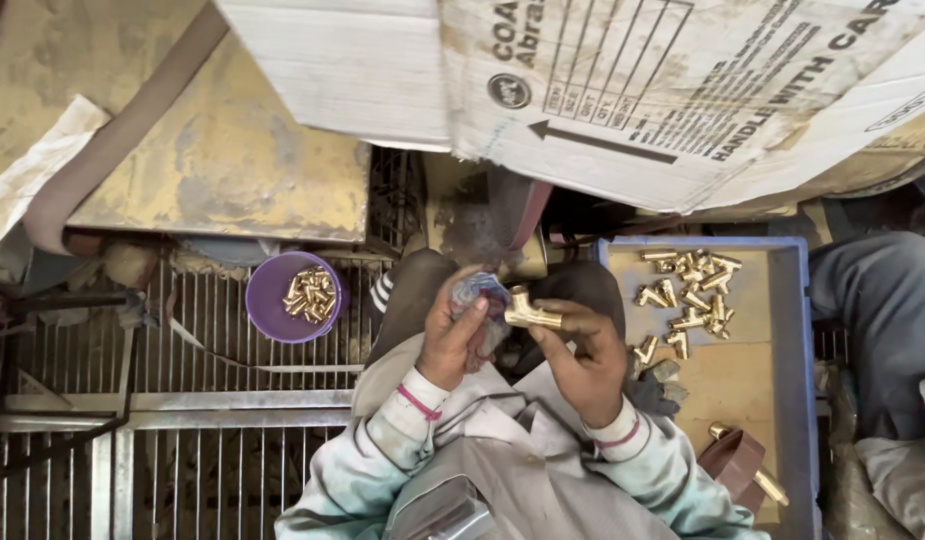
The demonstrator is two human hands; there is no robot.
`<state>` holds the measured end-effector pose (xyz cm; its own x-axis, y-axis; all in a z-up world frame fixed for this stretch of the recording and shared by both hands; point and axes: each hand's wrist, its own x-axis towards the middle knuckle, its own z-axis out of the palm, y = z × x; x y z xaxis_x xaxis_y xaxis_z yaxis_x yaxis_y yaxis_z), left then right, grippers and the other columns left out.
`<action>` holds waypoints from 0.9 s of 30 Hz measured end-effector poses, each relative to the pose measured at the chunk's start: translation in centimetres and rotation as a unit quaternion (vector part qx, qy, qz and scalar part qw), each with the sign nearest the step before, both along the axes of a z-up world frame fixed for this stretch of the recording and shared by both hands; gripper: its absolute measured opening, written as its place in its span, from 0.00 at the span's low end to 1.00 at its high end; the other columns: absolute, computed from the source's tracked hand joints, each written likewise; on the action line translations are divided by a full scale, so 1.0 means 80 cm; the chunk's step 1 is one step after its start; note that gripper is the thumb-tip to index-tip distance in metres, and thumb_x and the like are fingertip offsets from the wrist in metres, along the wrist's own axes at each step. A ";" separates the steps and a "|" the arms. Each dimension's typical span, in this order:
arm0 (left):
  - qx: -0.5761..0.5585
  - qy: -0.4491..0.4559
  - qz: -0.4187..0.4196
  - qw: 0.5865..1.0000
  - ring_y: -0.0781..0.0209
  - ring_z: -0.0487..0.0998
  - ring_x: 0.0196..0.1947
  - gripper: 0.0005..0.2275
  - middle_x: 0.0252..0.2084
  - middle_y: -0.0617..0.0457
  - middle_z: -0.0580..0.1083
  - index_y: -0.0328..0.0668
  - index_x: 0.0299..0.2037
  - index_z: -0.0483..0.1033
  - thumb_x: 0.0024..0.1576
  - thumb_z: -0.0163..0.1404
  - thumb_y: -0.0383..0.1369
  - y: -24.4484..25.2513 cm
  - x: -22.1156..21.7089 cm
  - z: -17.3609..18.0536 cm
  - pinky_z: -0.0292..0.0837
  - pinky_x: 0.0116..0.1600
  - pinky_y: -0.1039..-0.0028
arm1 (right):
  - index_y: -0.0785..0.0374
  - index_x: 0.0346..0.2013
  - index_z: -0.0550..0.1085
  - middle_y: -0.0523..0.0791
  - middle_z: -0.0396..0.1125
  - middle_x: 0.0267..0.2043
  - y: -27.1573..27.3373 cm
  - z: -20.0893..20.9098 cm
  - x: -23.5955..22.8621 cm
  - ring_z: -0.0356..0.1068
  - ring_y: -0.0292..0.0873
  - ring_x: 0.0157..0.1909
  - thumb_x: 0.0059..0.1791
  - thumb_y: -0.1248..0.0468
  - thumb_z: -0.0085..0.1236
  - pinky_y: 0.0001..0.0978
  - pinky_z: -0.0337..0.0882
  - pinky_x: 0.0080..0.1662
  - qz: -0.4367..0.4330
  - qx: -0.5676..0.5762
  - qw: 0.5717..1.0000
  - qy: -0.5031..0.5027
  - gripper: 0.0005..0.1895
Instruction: The person sits and repeatedly picks up small brass-colored metal parts from a blue tray, rubs each one against a rotating grinding wheel using a cloth, and places the finished parts into a purple bowl. The process is repeated continuously throughout the clip.
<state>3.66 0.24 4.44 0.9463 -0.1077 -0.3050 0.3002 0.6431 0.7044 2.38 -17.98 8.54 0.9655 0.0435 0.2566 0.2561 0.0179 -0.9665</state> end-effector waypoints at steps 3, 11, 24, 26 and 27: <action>-0.045 -0.026 -0.050 0.997 0.75 0.67 0.22 0.24 0.39 0.56 0.75 0.43 0.66 0.65 0.60 0.55 0.36 0.015 -0.031 -0.006 0.63 0.24 0.83 | 0.64 0.44 0.66 0.53 0.72 0.55 0.019 0.008 -0.018 0.75 0.41 0.54 0.50 0.76 0.63 0.30 0.76 0.54 -0.014 -0.067 0.997 -0.024 0.15; 0.014 0.070 0.078 0.994 0.67 0.72 0.23 0.12 0.32 0.52 0.76 0.34 0.45 0.74 0.61 0.57 0.36 0.087 -0.089 -0.063 0.69 0.25 0.75 | 0.67 0.46 0.75 0.50 0.74 0.54 0.052 0.007 -0.027 0.74 0.37 0.45 0.52 0.70 0.60 0.27 0.74 0.45 0.139 -0.166 0.972 0.090 0.08; 0.074 0.107 0.099 0.987 0.65 0.75 0.22 0.08 0.34 0.52 0.77 0.39 0.45 0.74 0.61 0.54 0.32 0.099 -0.091 -0.060 0.71 0.22 0.73 | 0.62 0.48 0.78 0.51 0.76 0.44 -0.049 -0.056 -0.021 0.78 0.47 0.42 0.53 0.63 0.58 0.34 0.75 0.42 -0.007 -0.351 0.930 0.108 0.10; 0.082 0.105 -0.004 0.991 0.66 0.71 0.19 0.08 0.33 0.52 0.77 0.38 0.46 0.75 0.61 0.54 0.33 0.067 -0.079 -0.060 0.66 0.19 0.75 | 0.63 0.47 0.78 0.52 0.75 0.45 -0.092 -0.079 -0.012 0.77 0.50 0.44 0.54 0.63 0.58 0.37 0.75 0.44 -0.081 -0.376 0.917 0.104 0.09; 0.089 0.115 -0.052 0.988 0.67 0.69 0.18 0.09 0.32 0.52 0.77 0.38 0.47 0.75 0.60 0.54 0.32 0.051 -0.074 -0.062 0.62 0.18 0.77 | 0.63 0.47 0.78 0.53 0.75 0.45 -0.117 -0.092 -0.006 0.77 0.52 0.45 0.54 0.63 0.58 0.38 0.75 0.46 -0.118 -0.388 0.909 0.096 0.09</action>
<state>-2.26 4.30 -0.53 0.8361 -0.1258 -0.5340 0.5237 0.4729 0.7086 1.93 -27.31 1.21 0.9953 -0.0745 0.0618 -0.0111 -0.7217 -0.6921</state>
